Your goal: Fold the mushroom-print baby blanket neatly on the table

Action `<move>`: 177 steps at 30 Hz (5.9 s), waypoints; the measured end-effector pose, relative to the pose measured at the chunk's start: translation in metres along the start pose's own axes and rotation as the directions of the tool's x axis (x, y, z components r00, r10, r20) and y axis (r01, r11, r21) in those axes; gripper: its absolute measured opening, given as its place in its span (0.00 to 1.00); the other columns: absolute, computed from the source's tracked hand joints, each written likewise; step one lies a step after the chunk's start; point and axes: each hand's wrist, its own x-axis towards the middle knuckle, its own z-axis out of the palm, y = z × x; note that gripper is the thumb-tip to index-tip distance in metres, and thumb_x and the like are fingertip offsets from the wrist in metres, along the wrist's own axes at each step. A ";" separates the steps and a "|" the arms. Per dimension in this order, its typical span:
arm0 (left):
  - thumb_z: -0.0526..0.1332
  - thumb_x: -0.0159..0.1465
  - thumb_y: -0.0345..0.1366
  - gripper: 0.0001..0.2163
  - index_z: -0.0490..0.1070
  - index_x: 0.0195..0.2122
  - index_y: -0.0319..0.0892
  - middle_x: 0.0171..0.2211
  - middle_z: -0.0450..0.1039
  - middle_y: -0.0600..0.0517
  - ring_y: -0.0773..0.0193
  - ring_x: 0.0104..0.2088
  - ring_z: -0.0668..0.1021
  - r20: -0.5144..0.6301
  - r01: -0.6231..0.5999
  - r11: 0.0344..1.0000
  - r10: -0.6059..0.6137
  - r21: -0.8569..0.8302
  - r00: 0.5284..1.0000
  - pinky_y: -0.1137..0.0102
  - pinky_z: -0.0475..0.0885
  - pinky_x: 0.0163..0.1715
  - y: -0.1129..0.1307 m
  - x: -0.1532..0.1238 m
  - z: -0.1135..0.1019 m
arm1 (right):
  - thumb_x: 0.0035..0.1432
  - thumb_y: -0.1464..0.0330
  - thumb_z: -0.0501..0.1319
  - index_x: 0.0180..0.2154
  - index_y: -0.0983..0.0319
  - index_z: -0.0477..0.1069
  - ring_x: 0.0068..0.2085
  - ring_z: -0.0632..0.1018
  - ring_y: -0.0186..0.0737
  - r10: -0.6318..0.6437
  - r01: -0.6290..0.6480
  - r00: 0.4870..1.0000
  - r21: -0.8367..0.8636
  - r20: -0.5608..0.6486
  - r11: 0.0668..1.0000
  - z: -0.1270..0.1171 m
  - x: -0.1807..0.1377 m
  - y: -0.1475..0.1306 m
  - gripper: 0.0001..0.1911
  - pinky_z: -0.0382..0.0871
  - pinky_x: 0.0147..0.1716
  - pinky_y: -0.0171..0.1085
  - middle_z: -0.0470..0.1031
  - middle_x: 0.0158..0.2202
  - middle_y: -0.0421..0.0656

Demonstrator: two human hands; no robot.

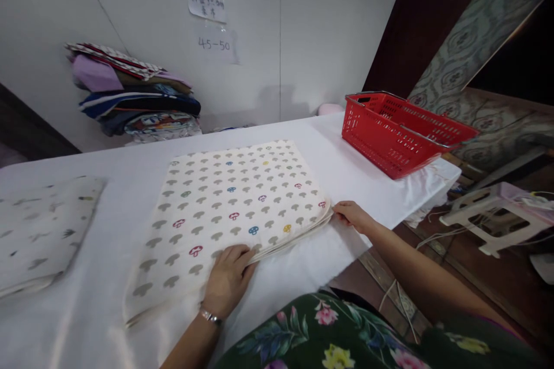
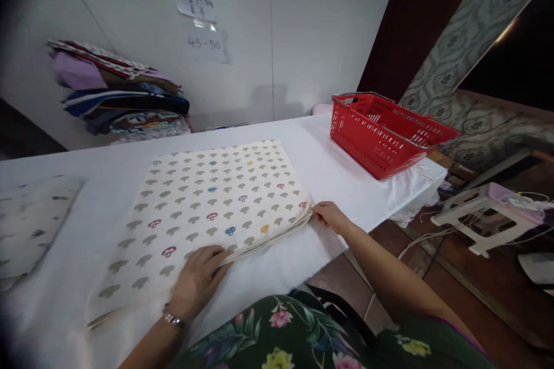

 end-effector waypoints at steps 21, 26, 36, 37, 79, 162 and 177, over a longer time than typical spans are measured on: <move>0.54 0.63 0.38 0.10 0.72 0.40 0.43 0.37 0.71 0.49 0.61 0.37 0.72 -0.013 0.010 1.000 -0.010 -0.004 1.000 0.65 0.68 0.38 0.002 0.001 -0.003 | 0.47 0.65 0.58 0.19 0.62 0.61 0.13 0.58 0.25 0.012 -0.011 0.999 0.024 -0.051 1.000 0.008 0.004 -0.001 0.11 0.44 0.11 0.29 0.62 0.13 0.34; 0.54 0.63 0.37 0.10 0.72 0.41 0.44 0.37 0.71 0.49 0.61 0.37 0.72 -0.016 0.006 1.000 -0.006 -0.006 1.000 0.65 0.68 0.38 0.003 0.001 -0.003 | 0.47 0.63 0.56 0.22 0.62 0.61 0.14 0.60 0.25 -0.015 0.017 0.998 0.046 -0.056 0.999 0.004 0.001 0.004 0.09 0.45 0.12 0.28 0.66 0.17 0.36; 0.54 0.63 0.37 0.09 0.71 0.40 0.43 0.37 0.70 0.49 0.61 0.38 0.72 -0.017 0.004 1.000 -0.004 -0.003 1.000 0.65 0.68 0.38 0.001 0.000 -0.001 | 0.42 0.68 0.57 0.30 0.61 0.67 0.16 0.61 0.28 -0.149 0.137 0.965 -0.068 -0.218 0.988 0.010 0.008 0.001 0.08 0.50 0.15 0.29 0.61 0.14 0.31; 0.54 0.63 0.37 0.09 0.71 0.40 0.44 0.37 0.70 0.49 0.61 0.38 0.72 -0.018 0.005 1.000 -0.005 -0.005 1.000 0.65 0.68 0.38 0.001 0.001 -0.001 | 0.42 0.68 0.57 0.33 0.61 0.68 0.16 0.61 0.28 -0.183 0.166 0.959 -0.095 -0.218 0.982 0.010 0.008 0.002 0.11 0.51 0.15 0.29 0.61 0.14 0.31; 0.54 0.62 0.37 0.10 0.72 0.41 0.43 0.37 0.71 0.48 0.60 0.38 0.72 -0.025 0.017 1.000 -0.017 -0.018 1.000 0.64 0.68 0.39 0.002 -0.001 0.000 | 0.48 0.71 0.60 0.33 0.62 0.62 0.15 0.70 0.34 0.038 -0.051 0.998 -0.306 -0.049 0.951 0.006 0.003 -0.008 0.09 0.58 0.12 0.29 0.71 0.16 0.38; 0.54 0.62 0.36 0.09 0.72 0.40 0.44 0.37 0.71 0.49 0.60 0.38 0.72 -0.010 0.039 0.998 -0.040 -0.057 0.999 0.64 0.68 0.39 0.002 -0.002 -0.001 | 0.42 0.69 0.69 0.26 0.66 0.66 0.20 0.75 0.36 0.216 -0.193 0.971 -0.205 0.100 0.960 -0.005 0.021 -0.014 0.13 0.72 0.20 0.32 0.74 0.18 0.42; 0.54 0.62 0.35 0.09 0.71 0.41 0.44 0.38 0.70 0.48 0.59 0.39 0.71 0.008 0.055 0.995 -0.054 -0.083 0.998 0.63 0.67 0.39 0.002 -0.005 0.000 | 0.46 0.70 0.65 0.28 0.64 0.65 0.19 0.72 0.31 0.204 -0.202 0.979 -0.217 -0.014 0.955 0.008 0.010 -0.025 0.09 0.64 0.16 0.27 0.71 0.19 0.38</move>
